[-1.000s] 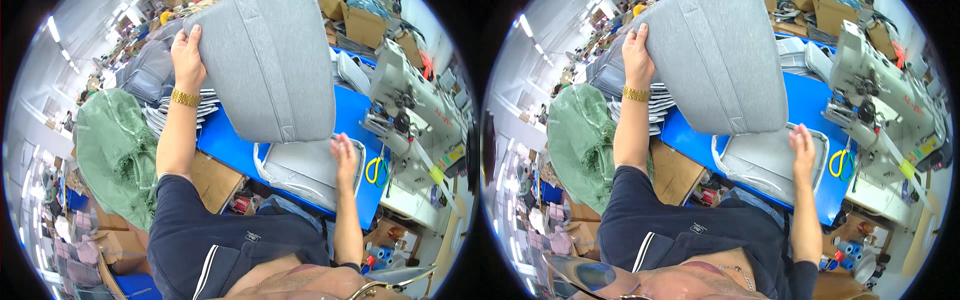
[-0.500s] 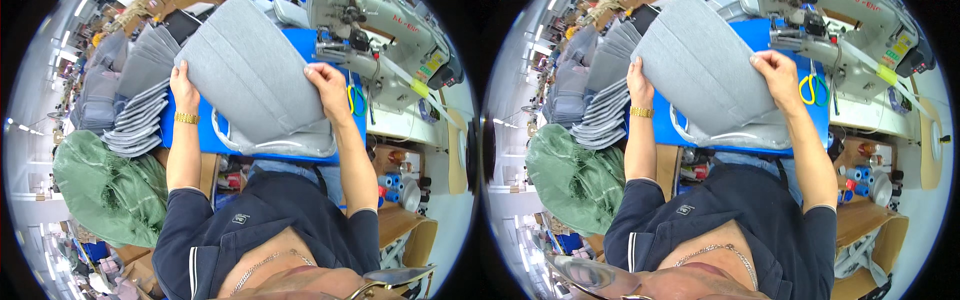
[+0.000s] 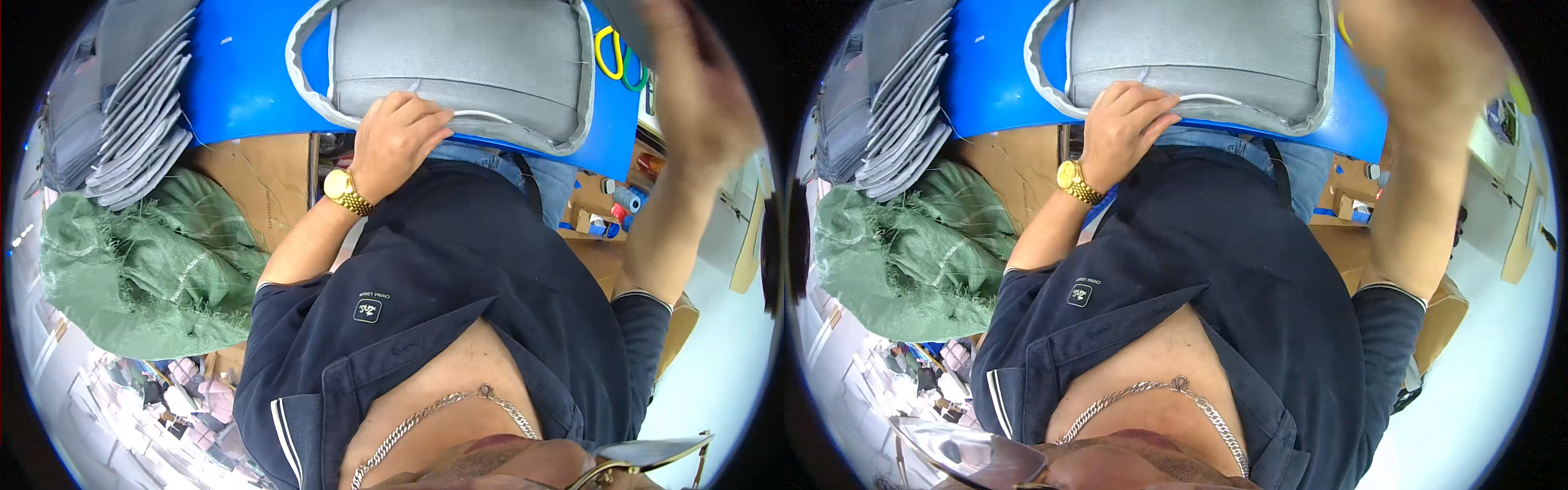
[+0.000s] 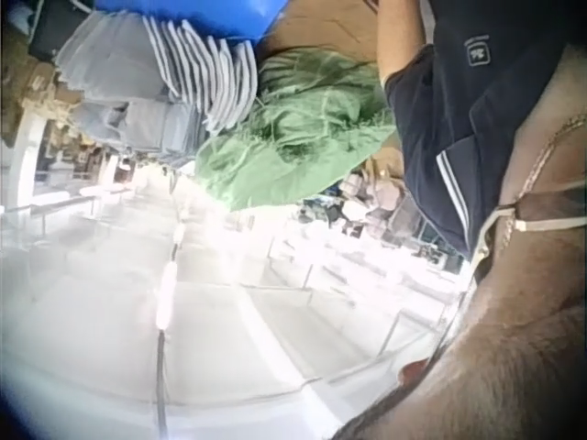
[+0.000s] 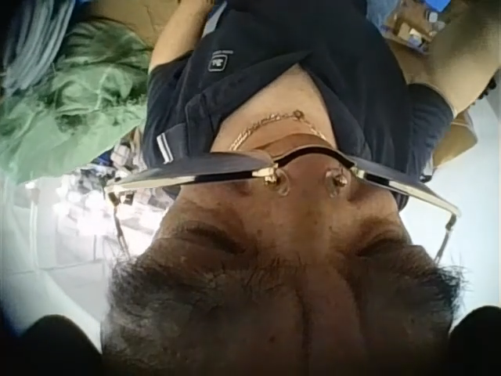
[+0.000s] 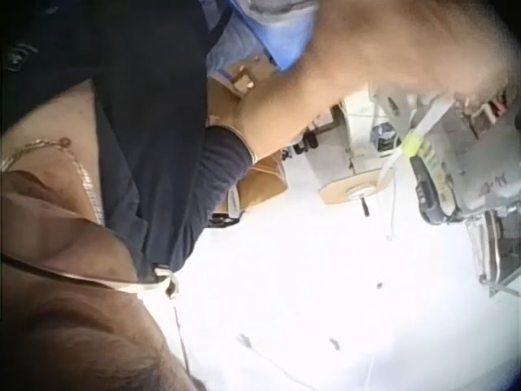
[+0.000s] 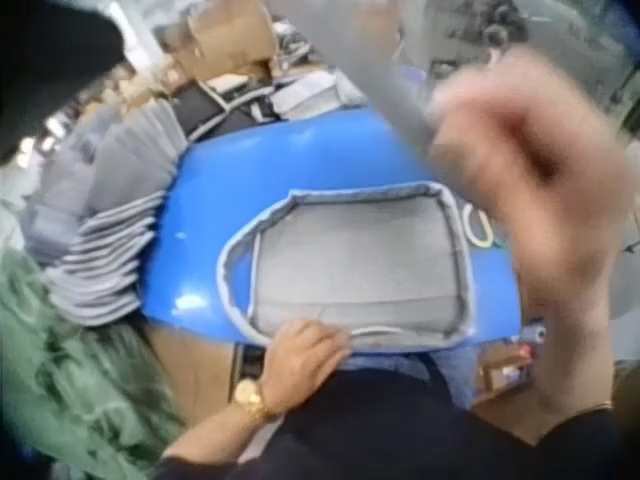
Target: Sewing and assembling a grey leather bag using an industrial sewing machine.
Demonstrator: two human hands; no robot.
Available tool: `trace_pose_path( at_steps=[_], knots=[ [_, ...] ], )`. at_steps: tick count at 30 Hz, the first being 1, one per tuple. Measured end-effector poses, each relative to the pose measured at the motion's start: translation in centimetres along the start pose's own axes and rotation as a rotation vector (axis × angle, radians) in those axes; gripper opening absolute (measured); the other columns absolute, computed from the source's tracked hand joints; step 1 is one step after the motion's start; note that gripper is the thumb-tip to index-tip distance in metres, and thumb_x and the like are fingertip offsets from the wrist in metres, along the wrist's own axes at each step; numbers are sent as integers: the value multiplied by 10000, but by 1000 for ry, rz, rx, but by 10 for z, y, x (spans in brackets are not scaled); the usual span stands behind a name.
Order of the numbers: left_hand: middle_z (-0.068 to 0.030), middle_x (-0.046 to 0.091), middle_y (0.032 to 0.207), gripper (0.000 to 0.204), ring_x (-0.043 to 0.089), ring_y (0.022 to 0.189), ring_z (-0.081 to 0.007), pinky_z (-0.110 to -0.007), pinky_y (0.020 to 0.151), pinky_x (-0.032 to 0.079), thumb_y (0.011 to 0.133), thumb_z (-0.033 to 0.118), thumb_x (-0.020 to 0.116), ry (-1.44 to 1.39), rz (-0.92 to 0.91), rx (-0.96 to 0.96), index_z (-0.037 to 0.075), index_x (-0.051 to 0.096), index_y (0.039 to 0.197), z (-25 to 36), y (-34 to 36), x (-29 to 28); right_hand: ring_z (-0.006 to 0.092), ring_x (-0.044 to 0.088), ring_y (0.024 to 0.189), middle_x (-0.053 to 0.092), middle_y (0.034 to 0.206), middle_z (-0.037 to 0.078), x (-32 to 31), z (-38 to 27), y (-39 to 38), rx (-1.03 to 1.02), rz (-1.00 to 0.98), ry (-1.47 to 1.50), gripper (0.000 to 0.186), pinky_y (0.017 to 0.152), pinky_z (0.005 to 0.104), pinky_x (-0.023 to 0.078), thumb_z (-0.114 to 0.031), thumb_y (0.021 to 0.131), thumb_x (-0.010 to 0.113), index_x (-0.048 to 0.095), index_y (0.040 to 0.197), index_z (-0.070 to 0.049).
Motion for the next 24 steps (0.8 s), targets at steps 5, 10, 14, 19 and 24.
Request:
trace_pose_path(
  at_steps=[5, 10, 14, 19, 24],
  knots=[
    [-20, 671, 936, 217, 624, 892, -234, -359, 768, 496, 721, 61, 770, -18, 102, -6, 77, 713, 930, 3, -24, 13, 260, 608, 715, 564, 778, 79, 84, -14, -85, 144, -412, 104, 120, 621, 371, 493, -177, 888, 667, 649, 954, -79],
    [-48, 685, 1016, 232, 646, 981, -255, -385, 812, 516, 733, 44, 751, -76, 128, 2, 66, 688, 955, 1, -42, 25, 258, 604, 728, 550, 778, 73, 111, -5, -133, 255, -441, 157, 116, 638, 370, 495, -167, 891, 662, 659, 963, -76],
    [-78, 690, 1049, 258, 656, 998, -269, -406, 860, 523, 728, 37, 770, -163, 143, -29, 52, 667, 964, -2, -45, 26, 252, 604, 726, 555, 777, 70, 110, -3, -136, 293, -430, 135, 113, 640, 359, 494, -169, 888, 667, 665, 951, -75],
    [-87, 694, 1052, 256, 658, 1007, -277, -410, 870, 527, 718, 45, 790, -187, 165, -16, 50, 661, 938, -1, -47, 25, 241, 604, 723, 558, 777, 64, 110, -6, -135, 277, -400, 147, 114, 638, 353, 493, -172, 884, 672, 672, 948, -77],
    [-89, 690, 1051, 263, 656, 1005, -280, -414, 857, 529, 710, 57, 797, -163, 170, 2, 52, 660, 934, 0, -45, 25, 234, 605, 723, 558, 776, 64, 109, -6, -135, 285, -405, 152, 118, 637, 351, 494, -174, 884, 674, 676, 952, -77]
  ],
)
Point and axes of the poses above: each hand's wrist, its own y-axis towards the middle knuckle, its own x-axis out of the palm, z = x × y, the point moved 2 cm from there along y, towards the middle knuckle
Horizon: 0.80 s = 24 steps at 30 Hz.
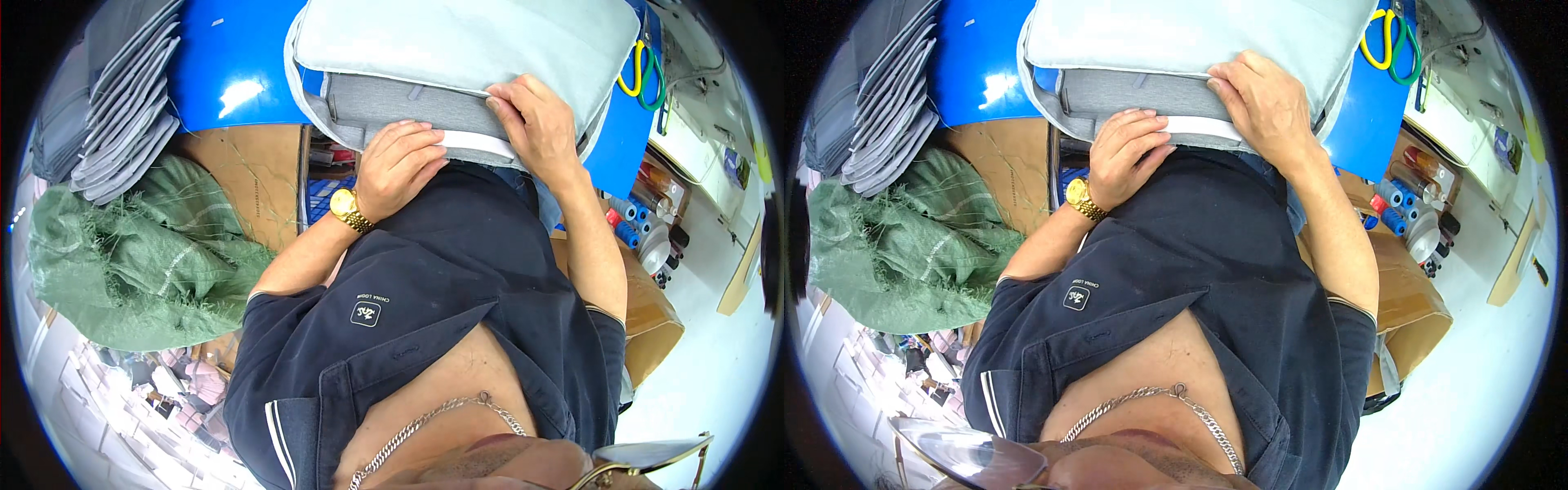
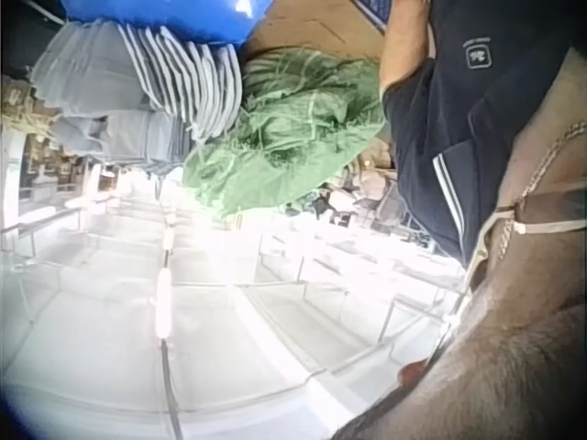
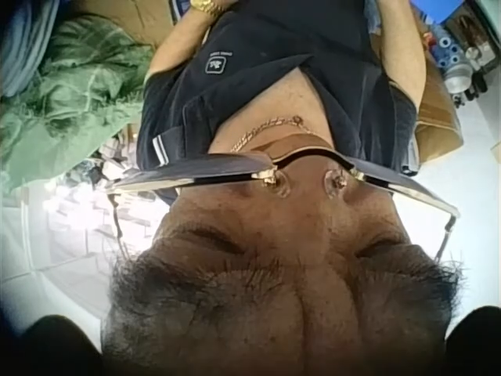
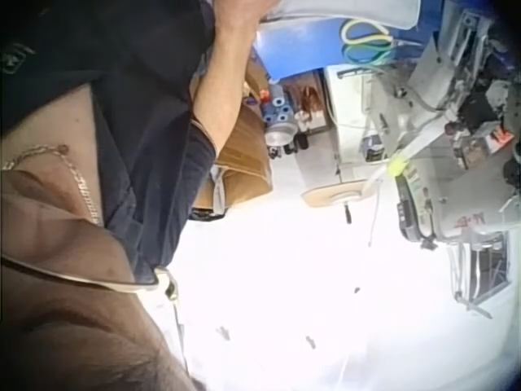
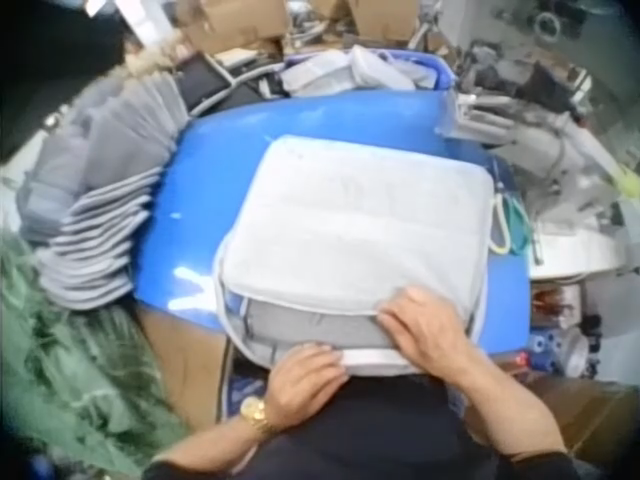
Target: Sewing and assembling a grey leather bag using an industrial sewing machine.
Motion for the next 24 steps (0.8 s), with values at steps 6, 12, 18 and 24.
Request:
trace_pose_path(
  at_steps=[6, 12, 18, 24],
  knots=[
    [-79, 680, 1017, 279, 650, 962, -276, -409, 816, 529, 686, 60, 795, 15, -4, -18, 56, 665, 933, 2, 1, 2, 241, 610, 724, 570, 774, 64, 0, 0, 0, 24, -3, 26, 121, 638, 350, 493, -174, 882, 676, 676, 950, -74],
    [-80, 692, 1017, 219, 655, 974, -276, -394, 834, 524, 733, 15, 766, 63, -11, 12, 60, 676, 928, 4, 12, -5, 249, 609, 724, 575, 776, 61, 0, 1, 0, -4, 27, 20, 110, 645, 355, 493, -165, 882, 674, 673, 946, -75],
    [-71, 688, 929, 161, 666, 879, -243, -378, 821, 529, 769, 45, 698, 163, -41, 118, 67, 674, 927, 2, 71, -37, 255, 601, 750, 578, 818, 73, -31, -17, 26, -72, 81, -35, 102, 657, 358, 495, -138, 863, 686, 668, 940, -74],
    [-55, 691, 1016, 131, 645, 830, -223, -349, 730, 497, 767, 50, 685, 340, 125, 308, 78, 647, 889, 27, 149, -90, 273, 611, 815, 605, 860, 87, -105, -56, 63, -291, 176, -114, 120, 694, 365, 501, -81, 816, 703, 652, 920, -52]
  ],
)
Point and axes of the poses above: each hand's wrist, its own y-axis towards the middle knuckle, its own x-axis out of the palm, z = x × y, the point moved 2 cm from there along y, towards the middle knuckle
